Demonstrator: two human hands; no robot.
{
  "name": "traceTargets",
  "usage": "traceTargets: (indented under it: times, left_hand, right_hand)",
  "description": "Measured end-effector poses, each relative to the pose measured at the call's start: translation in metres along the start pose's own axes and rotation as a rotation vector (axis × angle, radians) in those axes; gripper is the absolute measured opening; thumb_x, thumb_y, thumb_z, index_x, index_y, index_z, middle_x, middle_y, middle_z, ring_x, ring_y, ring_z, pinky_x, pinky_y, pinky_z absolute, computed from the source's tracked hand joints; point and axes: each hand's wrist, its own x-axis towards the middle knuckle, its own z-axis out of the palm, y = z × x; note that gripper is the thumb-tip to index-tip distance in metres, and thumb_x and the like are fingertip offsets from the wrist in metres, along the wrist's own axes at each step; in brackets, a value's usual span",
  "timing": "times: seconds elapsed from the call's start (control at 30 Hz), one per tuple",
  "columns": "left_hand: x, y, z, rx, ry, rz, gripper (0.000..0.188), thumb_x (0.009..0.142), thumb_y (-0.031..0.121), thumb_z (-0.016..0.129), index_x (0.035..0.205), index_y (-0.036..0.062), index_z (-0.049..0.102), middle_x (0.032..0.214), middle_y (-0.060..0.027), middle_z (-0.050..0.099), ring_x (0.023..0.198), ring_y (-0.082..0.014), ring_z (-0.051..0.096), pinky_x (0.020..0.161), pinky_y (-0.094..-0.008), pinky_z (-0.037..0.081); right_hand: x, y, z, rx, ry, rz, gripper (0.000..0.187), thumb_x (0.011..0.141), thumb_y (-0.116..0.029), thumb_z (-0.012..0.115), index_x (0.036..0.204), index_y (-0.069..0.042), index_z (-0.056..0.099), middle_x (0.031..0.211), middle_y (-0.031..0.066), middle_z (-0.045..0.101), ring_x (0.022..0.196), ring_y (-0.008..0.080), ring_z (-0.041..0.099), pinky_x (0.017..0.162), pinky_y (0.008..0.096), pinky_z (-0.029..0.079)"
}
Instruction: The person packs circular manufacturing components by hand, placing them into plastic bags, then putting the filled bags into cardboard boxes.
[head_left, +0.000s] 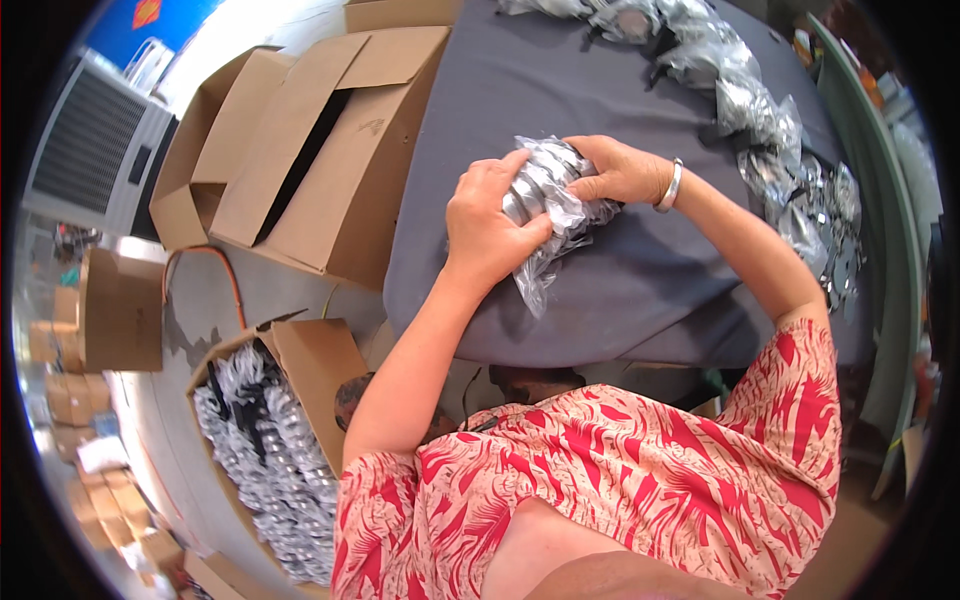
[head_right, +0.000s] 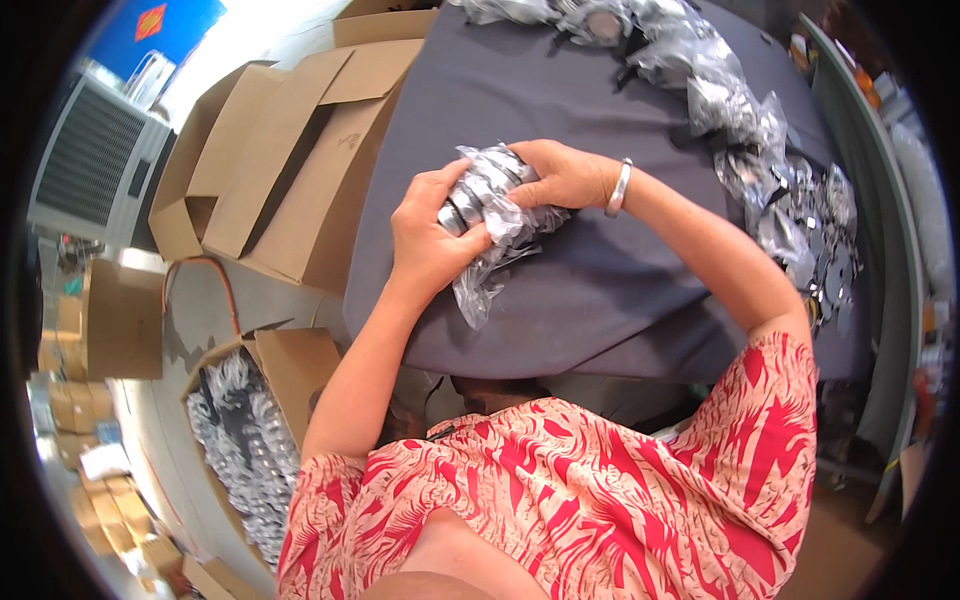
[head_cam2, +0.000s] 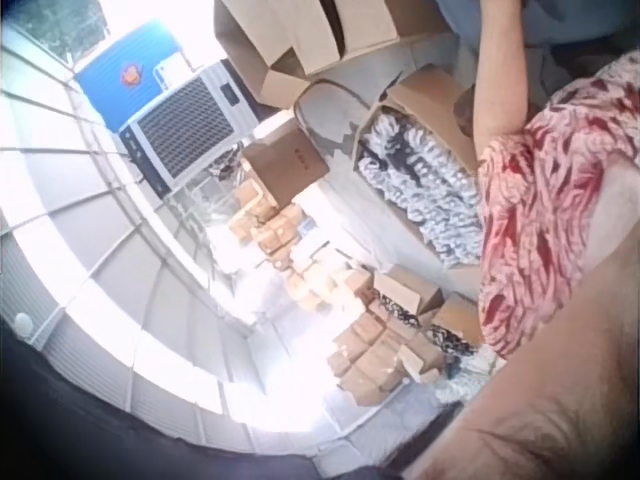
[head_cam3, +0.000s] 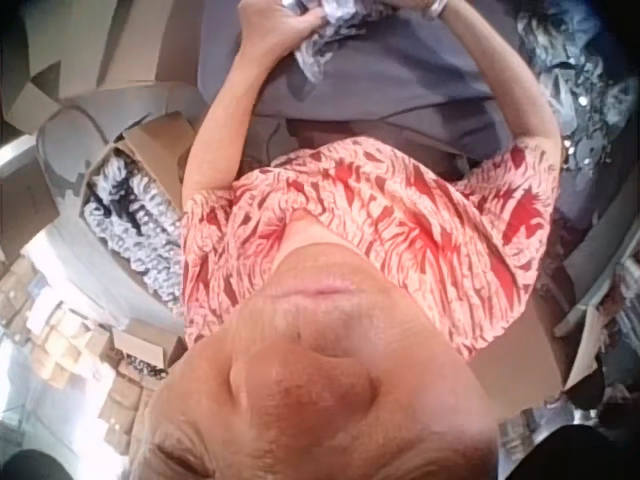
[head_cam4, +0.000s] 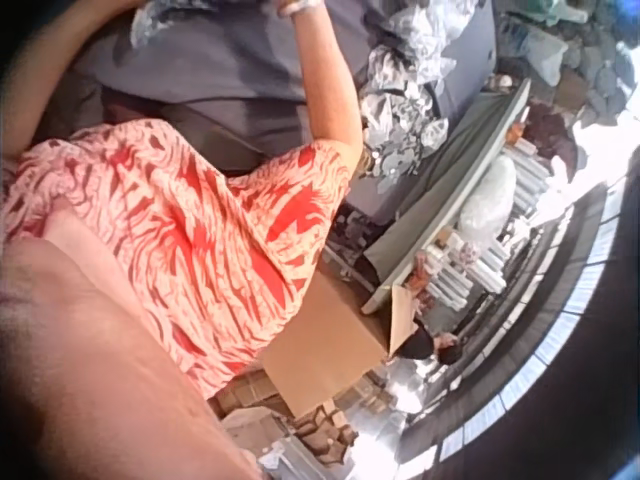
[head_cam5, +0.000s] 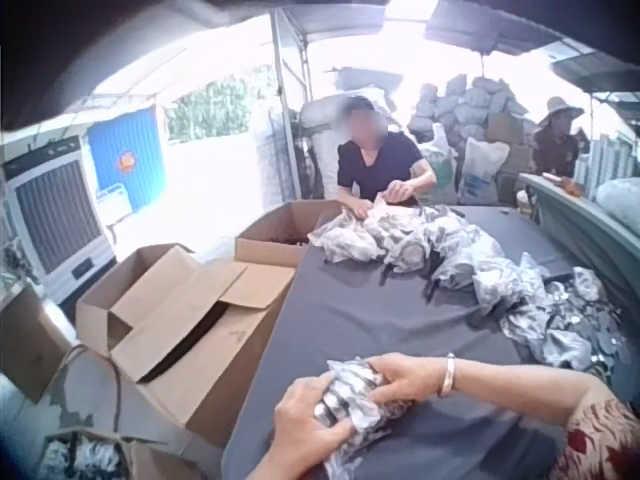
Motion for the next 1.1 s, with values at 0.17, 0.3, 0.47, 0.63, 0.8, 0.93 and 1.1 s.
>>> traceTargets:
  times: [0.17,0.3,0.47,0.63,0.8,0.93,1.1]
  left_hand:
    - [-0.015,-0.001,-0.010,-0.079,0.028,0.050,0.050,0.054,0.019,0.069,0.101,0.0047,0.060,0.088,-0.0136,0.058,0.085,-0.0310,0.056,0.076,-0.0382,0.047]
    - [-0.044,0.012,-0.039,-0.016,0.147,0.099,0.049,0.053,0.016,0.070,0.100,0.0041,0.061,0.092,-0.0151,0.060,0.084,-0.0308,0.058,0.076,-0.0378,0.049]
    - [-0.081,0.028,-0.083,0.003,0.250,0.097,0.053,0.051,0.024,0.072,0.099,0.0059,0.061,0.089,-0.0170,0.057,0.084,-0.0326,0.054,0.075,-0.0401,0.047]
    - [-0.140,0.032,-0.159,0.179,0.436,0.008,0.053,0.050,0.023,0.074,0.099,0.0079,0.061,0.091,-0.0138,0.055,0.084,-0.0306,0.054,0.073,-0.0393,0.047]
    - [-0.196,0.026,-0.228,0.393,0.586,-0.079,0.052,0.053,0.020,0.074,0.102,0.0066,0.060,0.092,-0.0126,0.055,0.085,-0.0287,0.055,0.075,-0.0368,0.048]
    - [-0.232,0.013,-0.260,0.470,0.678,-0.181,0.053,0.051,0.018,0.072,0.102,0.0070,0.060,0.095,-0.0126,0.055,0.088,-0.0301,0.055,0.077,-0.0379,0.047]
    - [-0.286,0.006,-0.301,0.562,0.752,-0.303,0.055,0.051,0.016,0.074,0.103,0.0064,0.060,0.097,-0.0134,0.056,0.087,-0.0300,0.057,0.077,-0.0366,0.048]
  right_hand:
    - [-0.002,-0.007,0.017,0.057,0.000,0.064,0.057,0.077,-0.023,0.067,0.121,0.005,0.045,0.106,0.0045,0.057,0.095,0.0084,0.049,0.082,0.0238,0.043]
    - [-0.002,-0.034,0.047,0.084,-0.026,0.076,0.047,0.076,-0.017,0.065,0.115,0.004,0.050,0.099,0.0026,0.058,0.088,0.0075,0.050,0.077,0.0244,0.044]
    - [0.004,-0.069,0.089,0.156,0.001,0.091,0.058,0.071,-0.011,0.063,0.123,0.005,0.044,0.108,0.0066,0.057,0.100,0.0153,0.054,0.089,0.0291,0.042]
    - [0.056,-0.128,0.158,-0.002,-0.244,-0.002,0.053,0.072,-0.008,0.062,0.121,0.006,0.045,0.107,0.0065,0.057,0.098,0.0131,0.053,0.088,0.0276,0.041]
    - [0.126,-0.159,0.231,-0.119,-0.488,-0.255,0.052,0.070,-0.013,0.063,0.116,0.006,0.047,0.097,0.0082,0.058,0.090,0.0130,0.051,0.085,0.0280,0.042]
    - [0.167,-0.175,0.282,-0.114,-0.604,-0.343,0.050,0.070,-0.013,0.065,0.113,0.006,0.048,0.095,0.0097,0.058,0.087,0.0135,0.051,0.081,0.0288,0.043]
    - [0.205,-0.191,0.360,-0.173,-0.752,-0.467,0.042,0.072,-0.013,0.065,0.108,0.004,0.052,0.091,0.0108,0.059,0.083,0.0162,0.053,0.078,0.0295,0.043]
